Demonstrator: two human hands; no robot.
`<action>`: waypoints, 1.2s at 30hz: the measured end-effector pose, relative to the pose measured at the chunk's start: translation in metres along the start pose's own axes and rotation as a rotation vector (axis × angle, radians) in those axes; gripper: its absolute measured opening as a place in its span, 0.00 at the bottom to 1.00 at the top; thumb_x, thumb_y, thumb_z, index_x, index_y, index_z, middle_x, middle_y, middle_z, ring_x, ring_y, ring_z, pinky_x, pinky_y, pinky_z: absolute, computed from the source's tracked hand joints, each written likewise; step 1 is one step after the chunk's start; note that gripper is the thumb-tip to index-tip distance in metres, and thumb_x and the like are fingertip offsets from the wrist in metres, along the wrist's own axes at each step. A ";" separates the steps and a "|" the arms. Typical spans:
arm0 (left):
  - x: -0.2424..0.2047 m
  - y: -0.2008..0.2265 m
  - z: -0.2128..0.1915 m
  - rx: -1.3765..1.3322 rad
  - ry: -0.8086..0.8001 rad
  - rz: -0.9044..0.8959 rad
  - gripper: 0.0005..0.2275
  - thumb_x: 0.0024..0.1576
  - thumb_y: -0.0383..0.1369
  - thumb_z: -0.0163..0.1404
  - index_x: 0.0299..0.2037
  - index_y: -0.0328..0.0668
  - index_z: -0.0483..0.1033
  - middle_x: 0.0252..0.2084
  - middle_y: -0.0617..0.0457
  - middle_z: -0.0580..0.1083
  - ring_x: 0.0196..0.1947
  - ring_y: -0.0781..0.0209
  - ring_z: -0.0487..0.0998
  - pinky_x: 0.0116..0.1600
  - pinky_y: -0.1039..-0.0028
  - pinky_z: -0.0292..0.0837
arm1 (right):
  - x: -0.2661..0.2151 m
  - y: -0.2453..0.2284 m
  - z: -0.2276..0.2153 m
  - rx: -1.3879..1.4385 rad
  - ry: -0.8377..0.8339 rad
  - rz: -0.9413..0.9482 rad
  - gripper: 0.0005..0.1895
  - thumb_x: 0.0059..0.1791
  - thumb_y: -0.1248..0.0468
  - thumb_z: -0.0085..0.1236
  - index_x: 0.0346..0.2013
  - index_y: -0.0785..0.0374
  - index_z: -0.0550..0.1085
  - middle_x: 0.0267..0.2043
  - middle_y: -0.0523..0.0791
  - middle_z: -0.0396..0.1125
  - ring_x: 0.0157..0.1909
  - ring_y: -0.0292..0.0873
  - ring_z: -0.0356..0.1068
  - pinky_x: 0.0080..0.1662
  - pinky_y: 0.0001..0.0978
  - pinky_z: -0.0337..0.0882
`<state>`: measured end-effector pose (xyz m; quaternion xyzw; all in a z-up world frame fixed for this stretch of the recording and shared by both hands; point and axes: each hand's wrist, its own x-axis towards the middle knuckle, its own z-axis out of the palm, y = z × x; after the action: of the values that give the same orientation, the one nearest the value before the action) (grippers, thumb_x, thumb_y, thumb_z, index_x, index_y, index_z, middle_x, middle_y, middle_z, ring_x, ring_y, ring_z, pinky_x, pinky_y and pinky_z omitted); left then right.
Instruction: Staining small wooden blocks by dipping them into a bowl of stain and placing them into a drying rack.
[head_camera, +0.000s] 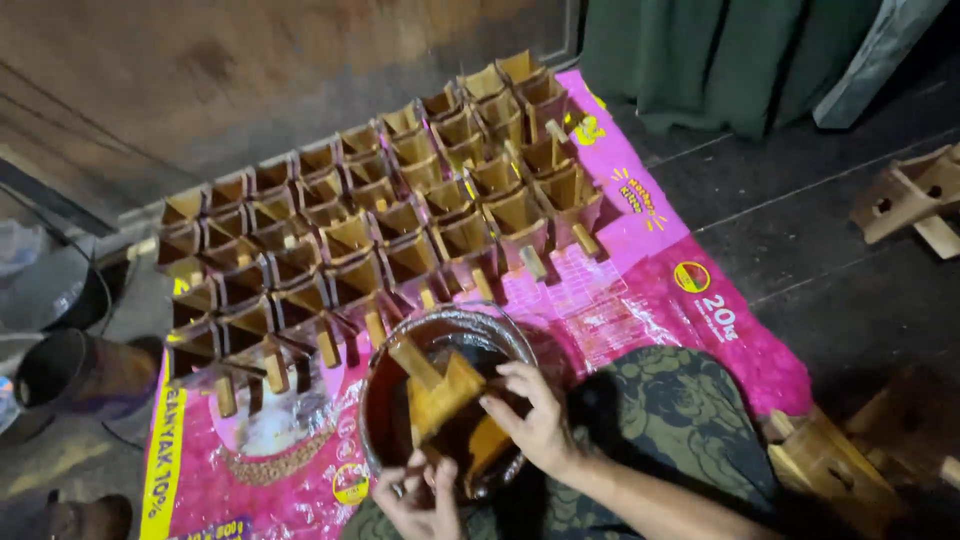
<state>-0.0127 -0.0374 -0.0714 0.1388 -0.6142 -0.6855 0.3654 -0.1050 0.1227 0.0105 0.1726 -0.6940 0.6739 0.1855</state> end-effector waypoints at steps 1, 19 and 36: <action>0.002 0.008 0.003 -0.003 -0.001 0.002 0.24 0.49 0.17 0.57 0.48 0.42 0.56 0.45 0.43 0.72 0.34 0.63 0.70 0.44 0.72 0.74 | 0.000 0.002 0.001 -0.001 0.001 -0.004 0.26 0.43 0.71 0.68 0.54 0.69 0.69 0.50 0.49 0.72 0.44 0.43 0.77 0.48 0.32 0.79; 0.003 0.028 0.006 0.042 -0.024 0.082 0.21 0.51 0.17 0.56 0.50 0.41 0.59 0.51 0.44 0.73 0.36 0.64 0.69 0.41 0.76 0.73 | 0.005 -0.003 0.010 -0.019 -0.004 -0.044 0.23 0.44 0.71 0.66 0.52 0.68 0.70 0.33 0.43 0.74 0.31 0.35 0.73 0.38 0.21 0.74; 0.039 0.114 0.009 0.333 0.007 0.180 0.33 0.58 0.23 0.45 0.74 0.40 0.45 0.69 0.38 0.57 0.55 0.46 0.67 0.53 0.62 0.75 | 0.104 -0.032 -0.062 -0.136 0.030 -0.151 0.14 0.46 0.69 0.63 0.18 0.64 0.68 0.48 0.50 0.64 0.51 0.46 0.64 0.51 0.37 0.68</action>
<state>-0.0074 -0.0545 0.0479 0.1442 -0.7280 -0.5383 0.3992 -0.1785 0.1845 0.0909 0.2015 -0.7202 0.6119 0.2575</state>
